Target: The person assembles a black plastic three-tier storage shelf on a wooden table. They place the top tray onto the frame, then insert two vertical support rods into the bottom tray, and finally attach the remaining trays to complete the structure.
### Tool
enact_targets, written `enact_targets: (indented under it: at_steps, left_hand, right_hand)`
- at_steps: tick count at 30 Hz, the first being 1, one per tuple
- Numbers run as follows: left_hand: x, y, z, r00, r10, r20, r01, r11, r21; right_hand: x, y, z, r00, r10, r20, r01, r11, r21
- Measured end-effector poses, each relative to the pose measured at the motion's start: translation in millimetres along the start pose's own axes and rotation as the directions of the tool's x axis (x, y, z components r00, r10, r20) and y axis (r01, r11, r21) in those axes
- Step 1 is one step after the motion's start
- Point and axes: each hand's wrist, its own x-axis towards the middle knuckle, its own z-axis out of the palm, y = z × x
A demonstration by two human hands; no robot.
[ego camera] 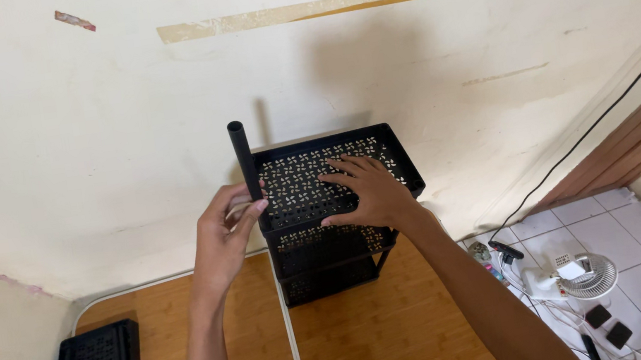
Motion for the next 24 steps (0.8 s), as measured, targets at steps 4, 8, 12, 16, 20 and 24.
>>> enact_targets:
  at_steps: [4, 8, 12, 16, 20, 24]
  left_hand:
    - [-3, -12, -2, 0.993, -0.093, 0.078, 0.087, 0.993, 0.082]
    - [-11, -18, 10, 0.994, -0.113, 0.007, 0.111, 0.98, 0.163]
    - [-21, -19, 25, 0.996, 0.001, -0.089, 0.018, 0.977, 0.212]
    - [-31, -20, 46, 0.97, 0.066, -0.232, -0.014, 0.975, 0.222]
    - [-39, -23, 64, 0.917, 0.084, -0.389, 0.025, 0.963, 0.268]
    - [-45, -27, 81, 0.855, 0.195, -0.481, -0.014, 0.935, 0.355]
  right_hand:
    - [4, 0, -5, 0.999, -0.007, 0.043, 0.008, 1.0, -0.002]
    - [4, 8, -10, 0.994, -0.042, 0.099, 0.038, 0.999, 0.036]
    - [8, 19, -20, 0.975, -0.086, 0.205, 0.074, 0.995, 0.067]
    - [10, 26, -25, 0.963, -0.089, 0.254, 0.076, 0.995, 0.061]
    - [8, 26, -20, 0.974, -0.084, 0.211, 0.076, 0.996, 0.048]
    - [3, 27, -16, 0.981, -0.069, 0.183, 0.064, 0.997, 0.035]
